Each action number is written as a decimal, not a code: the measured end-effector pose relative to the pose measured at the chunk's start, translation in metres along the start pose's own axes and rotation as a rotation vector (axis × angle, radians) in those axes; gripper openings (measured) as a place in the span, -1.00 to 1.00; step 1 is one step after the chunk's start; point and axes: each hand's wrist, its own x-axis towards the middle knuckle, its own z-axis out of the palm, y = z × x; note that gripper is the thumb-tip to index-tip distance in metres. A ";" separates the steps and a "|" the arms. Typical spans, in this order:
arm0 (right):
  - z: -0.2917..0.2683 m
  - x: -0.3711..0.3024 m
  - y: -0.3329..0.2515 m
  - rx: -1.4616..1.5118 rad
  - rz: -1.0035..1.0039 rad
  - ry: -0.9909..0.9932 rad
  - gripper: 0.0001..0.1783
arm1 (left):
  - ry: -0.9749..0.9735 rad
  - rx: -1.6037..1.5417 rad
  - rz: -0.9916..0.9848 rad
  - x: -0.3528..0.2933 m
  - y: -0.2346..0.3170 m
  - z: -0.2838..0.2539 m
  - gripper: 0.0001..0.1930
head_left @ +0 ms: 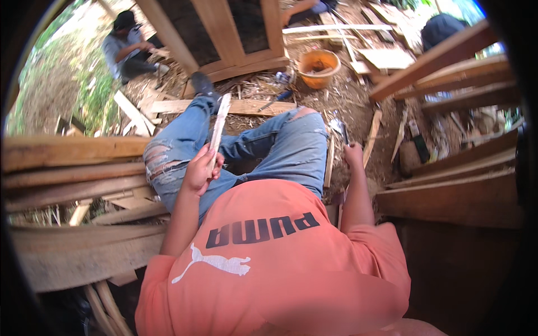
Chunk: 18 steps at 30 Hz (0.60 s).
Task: The person sits on the ground and uses a chisel to shape a small piece of wood. They hold the wood in their left hand and repeatedly scrape the surface with the chisel in their right hand, removing thin shavings.
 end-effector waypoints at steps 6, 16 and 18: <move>-0.037 -0.002 -0.054 0.222 -0.128 0.100 -0.69 | -0.134 -0.188 -0.003 -0.005 0.005 0.014 -0.52; 0.024 -0.180 -0.234 0.043 -0.611 0.012 -0.72 | -0.372 -0.308 -0.097 0.018 0.001 -0.001 -0.63; 0.048 -0.220 -0.263 -0.317 -0.703 -0.064 -0.72 | -0.410 -0.299 -0.106 0.028 0.005 -0.003 -0.66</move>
